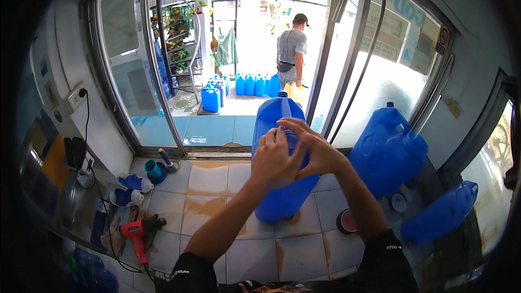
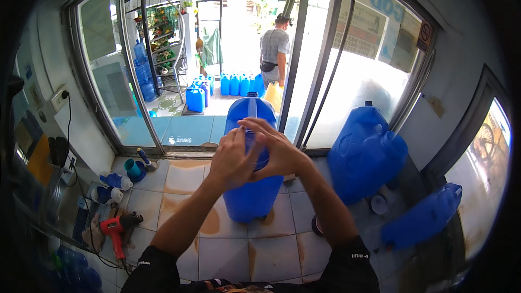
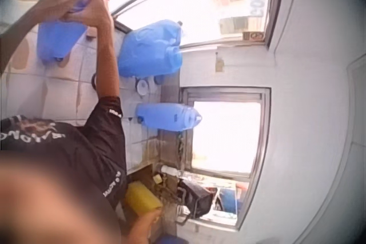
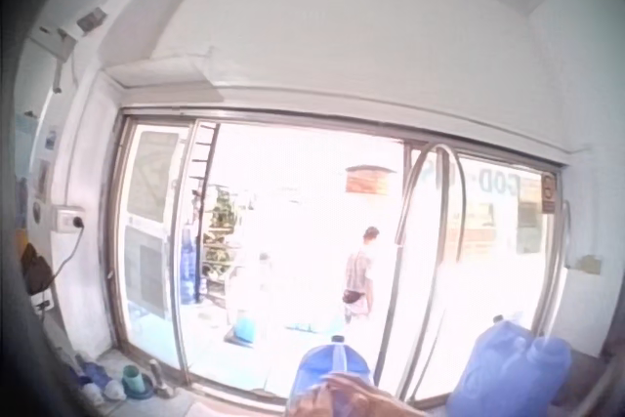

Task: The person fills large blue and yellow plastic water containers from a tap, secures lids, and uses a red heat gun on container spigots. They move containers around the tiled room and place them on the floor or near the doorway.

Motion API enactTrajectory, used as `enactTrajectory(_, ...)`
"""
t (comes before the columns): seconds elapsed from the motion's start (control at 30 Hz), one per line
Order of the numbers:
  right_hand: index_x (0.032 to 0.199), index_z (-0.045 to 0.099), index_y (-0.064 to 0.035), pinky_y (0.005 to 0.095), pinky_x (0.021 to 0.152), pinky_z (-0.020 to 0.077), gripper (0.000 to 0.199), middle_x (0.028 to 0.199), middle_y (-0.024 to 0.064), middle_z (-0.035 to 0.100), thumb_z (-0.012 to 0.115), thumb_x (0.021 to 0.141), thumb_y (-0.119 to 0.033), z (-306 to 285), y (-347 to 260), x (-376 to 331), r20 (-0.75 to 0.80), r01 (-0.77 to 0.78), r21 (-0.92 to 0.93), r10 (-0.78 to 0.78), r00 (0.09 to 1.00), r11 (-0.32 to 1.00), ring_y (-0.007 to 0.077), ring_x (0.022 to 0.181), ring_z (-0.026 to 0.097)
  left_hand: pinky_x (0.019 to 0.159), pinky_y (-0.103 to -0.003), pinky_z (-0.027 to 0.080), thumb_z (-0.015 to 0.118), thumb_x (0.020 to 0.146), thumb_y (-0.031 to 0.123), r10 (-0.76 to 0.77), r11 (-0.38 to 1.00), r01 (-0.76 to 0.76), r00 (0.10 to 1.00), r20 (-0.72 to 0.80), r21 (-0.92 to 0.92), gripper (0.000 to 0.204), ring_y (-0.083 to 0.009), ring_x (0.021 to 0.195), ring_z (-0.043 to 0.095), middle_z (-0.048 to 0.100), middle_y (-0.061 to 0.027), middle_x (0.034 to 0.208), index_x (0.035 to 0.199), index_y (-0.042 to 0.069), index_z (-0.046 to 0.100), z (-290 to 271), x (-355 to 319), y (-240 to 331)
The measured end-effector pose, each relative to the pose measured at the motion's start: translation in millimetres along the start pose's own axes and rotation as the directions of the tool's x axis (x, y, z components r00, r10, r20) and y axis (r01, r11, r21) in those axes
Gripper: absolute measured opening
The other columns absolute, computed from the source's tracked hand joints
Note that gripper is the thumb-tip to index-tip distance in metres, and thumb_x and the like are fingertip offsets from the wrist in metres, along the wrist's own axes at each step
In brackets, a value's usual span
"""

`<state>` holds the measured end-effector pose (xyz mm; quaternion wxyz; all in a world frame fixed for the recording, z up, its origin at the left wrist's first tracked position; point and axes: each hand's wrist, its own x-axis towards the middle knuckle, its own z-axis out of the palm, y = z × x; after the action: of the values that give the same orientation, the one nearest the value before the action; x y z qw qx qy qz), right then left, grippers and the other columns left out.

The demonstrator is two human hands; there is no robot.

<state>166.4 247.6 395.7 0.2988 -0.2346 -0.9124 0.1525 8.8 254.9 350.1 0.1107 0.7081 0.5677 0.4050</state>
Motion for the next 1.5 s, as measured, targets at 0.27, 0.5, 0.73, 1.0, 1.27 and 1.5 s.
enactTrajectory(0.27,0.146,0.036,-0.0077,0.0555,0.100,0.0475,0.111,0.135,0.0212,0.047,0.093,0.060,-0.048,74,19,-31,-0.441,-0.368,-0.202,0.251,0.862,0.908,0.0410,0.122,0.056,0.100,-0.043,0.049,0.039,0.100,0.067,0.099,0.941,-0.037,0.980,0.170,-0.336,0.082,-0.0383,0.117,0.064,0.064,-0.0275,0.125,0.131,-0.006,0.059,-16,15,-16)
enactTrajectory(0.5,0.154,0.015,0.0012,0.0558,0.117,0.0299,0.129,0.154,0.0262,0.023,0.090,0.067,-0.058,143,35,-106,-0.816,-0.297,0.027,0.192,0.545,0.955,0.0419,0.147,0.025,0.100,-0.043,0.050,0.043,0.101,0.064,-0.164,0.953,0.214,0.959,0.232,-0.213,0.084,-0.0361,0.116,0.064,0.062,-0.0292,0.127,0.136,-0.012,0.049,-14,46,-3)
enactTrajectory(0.73,0.157,0.008,0.0007,0.0597,0.114,0.0360,0.144,0.156,0.0295,0.020,0.077,0.062,-0.082,335,137,-152,-0.928,-0.429,-0.102,0.070,0.367,0.898,0.0462,0.144,0.031,0.077,-0.035,0.054,0.054,0.104,0.035,-0.496,0.711,0.640,0.751,0.437,-0.292,0.043,-0.0202,0.085,0.064,0.068,-0.0184,0.101,0.102,-0.007,0.063,38,128,-14)
enactTrajectory(1.0,0.158,0.011,-0.0011,0.0632,0.114,0.0324,0.138,0.157,0.0319,0.022,0.071,0.066,-0.084,279,215,-60,-0.952,-0.485,-0.162,-0.007,0.305,0.859,0.0489,0.145,0.031,0.089,-0.037,0.052,0.049,0.104,0.053,-0.112,0.991,0.056,0.852,0.511,0.122,0.058,-0.0199,0.096,0.067,0.069,-0.0149,0.101,0.108,-0.002,0.066,53,235,-65)
enactTrajectory(1.27,0.157,0.029,-0.0071,0.0665,0.118,0.0153,0.125,0.160,0.0256,0.024,0.066,0.068,-0.086,290,216,-158,-0.167,-0.630,-0.194,0.607,0.777,0.752,0.0430,0.149,0.024,0.117,-0.040,0.033,0.071,0.089,0.047,-0.141,0.720,0.197,0.980,0.137,-0.666,0.096,-0.0248,0.141,0.041,0.037,-0.0136,0.156,0.157,0.000,0.022,145,102,-245)
enactTrajectory(1.5,0.148,0.046,-0.0064,0.0670,0.118,0.0180,0.113,0.156,0.0224,0.035,0.065,0.069,-0.085,300,215,-165,-0.008,-0.585,-0.290,0.610,0.793,0.757,0.0391,0.146,0.031,0.072,-0.030,0.048,0.075,0.076,0.057,-0.095,0.753,-0.075,0.971,-0.222,-0.653,0.064,-0.0155,0.087,0.061,0.063,-0.0038,0.093,0.104,0.002,0.060,260,80,-355)
